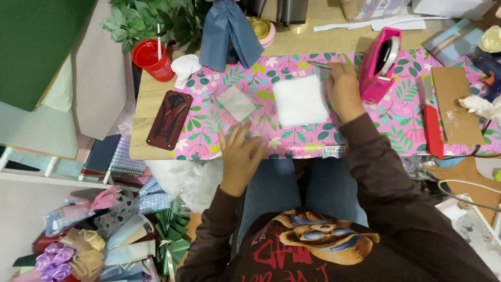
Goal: The person is preparing small decorative accents for floral arrangements by folding and shaping white tissue paper at a design station.
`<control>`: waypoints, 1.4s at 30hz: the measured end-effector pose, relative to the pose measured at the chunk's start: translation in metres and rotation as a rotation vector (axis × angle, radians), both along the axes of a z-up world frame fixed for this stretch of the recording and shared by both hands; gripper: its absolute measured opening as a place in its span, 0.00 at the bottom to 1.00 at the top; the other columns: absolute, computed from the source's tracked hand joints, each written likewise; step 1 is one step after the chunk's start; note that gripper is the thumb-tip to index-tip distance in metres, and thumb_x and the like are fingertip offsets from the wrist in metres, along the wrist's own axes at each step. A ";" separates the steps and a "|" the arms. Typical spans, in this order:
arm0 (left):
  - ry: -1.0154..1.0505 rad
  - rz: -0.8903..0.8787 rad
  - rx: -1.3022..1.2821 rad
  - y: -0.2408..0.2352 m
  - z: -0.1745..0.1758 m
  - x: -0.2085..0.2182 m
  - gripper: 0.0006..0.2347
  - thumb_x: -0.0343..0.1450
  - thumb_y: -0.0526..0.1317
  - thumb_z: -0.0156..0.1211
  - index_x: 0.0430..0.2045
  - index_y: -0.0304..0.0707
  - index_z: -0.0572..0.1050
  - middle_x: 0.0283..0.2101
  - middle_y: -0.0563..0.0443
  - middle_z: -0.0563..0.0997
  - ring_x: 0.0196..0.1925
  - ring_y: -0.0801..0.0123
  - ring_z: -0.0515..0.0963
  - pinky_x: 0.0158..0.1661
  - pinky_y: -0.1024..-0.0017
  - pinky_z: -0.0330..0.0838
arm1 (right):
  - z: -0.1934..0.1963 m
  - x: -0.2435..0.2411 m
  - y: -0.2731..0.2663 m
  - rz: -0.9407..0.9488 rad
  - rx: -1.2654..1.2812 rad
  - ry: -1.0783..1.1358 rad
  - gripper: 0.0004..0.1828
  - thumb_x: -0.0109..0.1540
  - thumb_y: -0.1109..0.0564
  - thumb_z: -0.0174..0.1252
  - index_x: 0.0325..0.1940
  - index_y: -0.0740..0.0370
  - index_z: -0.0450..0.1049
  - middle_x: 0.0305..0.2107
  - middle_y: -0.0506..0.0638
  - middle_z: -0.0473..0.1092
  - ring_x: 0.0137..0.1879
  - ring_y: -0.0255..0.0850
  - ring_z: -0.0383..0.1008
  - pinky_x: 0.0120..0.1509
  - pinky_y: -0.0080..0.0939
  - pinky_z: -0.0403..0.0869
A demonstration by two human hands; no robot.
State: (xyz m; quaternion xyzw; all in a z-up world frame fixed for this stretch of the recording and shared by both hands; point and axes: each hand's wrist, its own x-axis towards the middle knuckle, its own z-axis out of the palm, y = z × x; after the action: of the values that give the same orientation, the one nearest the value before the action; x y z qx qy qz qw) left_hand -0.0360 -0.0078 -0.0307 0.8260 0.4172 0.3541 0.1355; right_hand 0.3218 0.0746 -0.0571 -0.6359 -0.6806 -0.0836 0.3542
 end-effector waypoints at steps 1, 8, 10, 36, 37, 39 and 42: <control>-0.026 0.016 0.074 0.003 0.001 0.009 0.08 0.73 0.47 0.60 0.38 0.50 0.82 0.63 0.48 0.74 0.68 0.47 0.68 0.69 0.35 0.34 | -0.014 0.003 -0.005 -0.051 -0.015 -0.027 0.18 0.64 0.67 0.58 0.59 0.71 0.75 0.48 0.67 0.72 0.57 0.64 0.72 0.63 0.59 0.70; 0.126 0.003 0.307 0.059 -0.036 0.091 0.25 0.70 0.63 0.54 0.42 0.39 0.81 0.48 0.39 0.81 0.52 0.51 0.80 0.66 0.31 0.49 | -0.043 0.007 -0.033 -0.182 -0.215 0.109 0.28 0.66 0.50 0.62 0.61 0.78 0.72 0.43 0.74 0.73 0.52 0.71 0.74 0.59 0.63 0.69; 0.166 -0.013 0.295 0.063 -0.058 0.098 0.26 0.67 0.63 0.57 0.42 0.38 0.80 0.46 0.37 0.81 0.49 0.50 0.80 0.66 0.32 0.49 | -0.051 0.010 -0.023 -0.173 -0.248 0.136 0.27 0.66 0.48 0.62 0.60 0.73 0.73 0.42 0.70 0.74 0.51 0.68 0.74 0.58 0.62 0.70; 0.162 0.011 0.285 0.040 -0.057 0.104 0.24 0.68 0.58 0.59 0.49 0.40 0.80 0.51 0.32 0.82 0.60 0.41 0.77 0.69 0.29 0.34 | -0.007 -0.024 0.011 -0.186 -0.603 0.220 0.38 0.46 0.46 0.78 0.53 0.71 0.79 0.38 0.71 0.76 0.51 0.70 0.76 0.52 0.68 0.76; 0.158 0.014 0.292 0.040 -0.058 0.105 0.24 0.68 0.58 0.59 0.49 0.40 0.80 0.52 0.33 0.82 0.60 0.41 0.77 0.69 0.29 0.34 | -0.002 -0.028 0.006 -0.148 -0.577 0.255 0.40 0.48 0.47 0.78 0.58 0.71 0.76 0.42 0.72 0.75 0.54 0.71 0.75 0.54 0.69 0.75; 0.155 0.019 0.299 0.041 -0.060 0.105 0.24 0.69 0.58 0.58 0.49 0.41 0.80 0.52 0.33 0.82 0.60 0.41 0.76 0.69 0.29 0.34 | 0.007 -0.033 0.000 -0.108 -0.551 0.291 0.43 0.49 0.48 0.77 0.63 0.71 0.73 0.46 0.73 0.74 0.57 0.72 0.73 0.57 0.69 0.73; 0.152 0.007 0.291 0.041 -0.060 0.104 0.23 0.69 0.58 0.57 0.49 0.41 0.81 0.51 0.33 0.82 0.59 0.39 0.77 0.69 0.28 0.34 | 0.018 -0.030 -0.006 -0.100 -0.595 0.424 0.46 0.51 0.51 0.77 0.68 0.65 0.65 0.50 0.71 0.72 0.60 0.68 0.71 0.59 0.66 0.72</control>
State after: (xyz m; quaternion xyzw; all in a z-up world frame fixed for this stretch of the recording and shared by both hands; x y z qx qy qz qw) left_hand 0.0680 0.0337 -0.0903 0.8598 0.3734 0.3477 -0.0189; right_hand 0.2919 0.0691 -0.0391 -0.7469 -0.5546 0.2343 0.2823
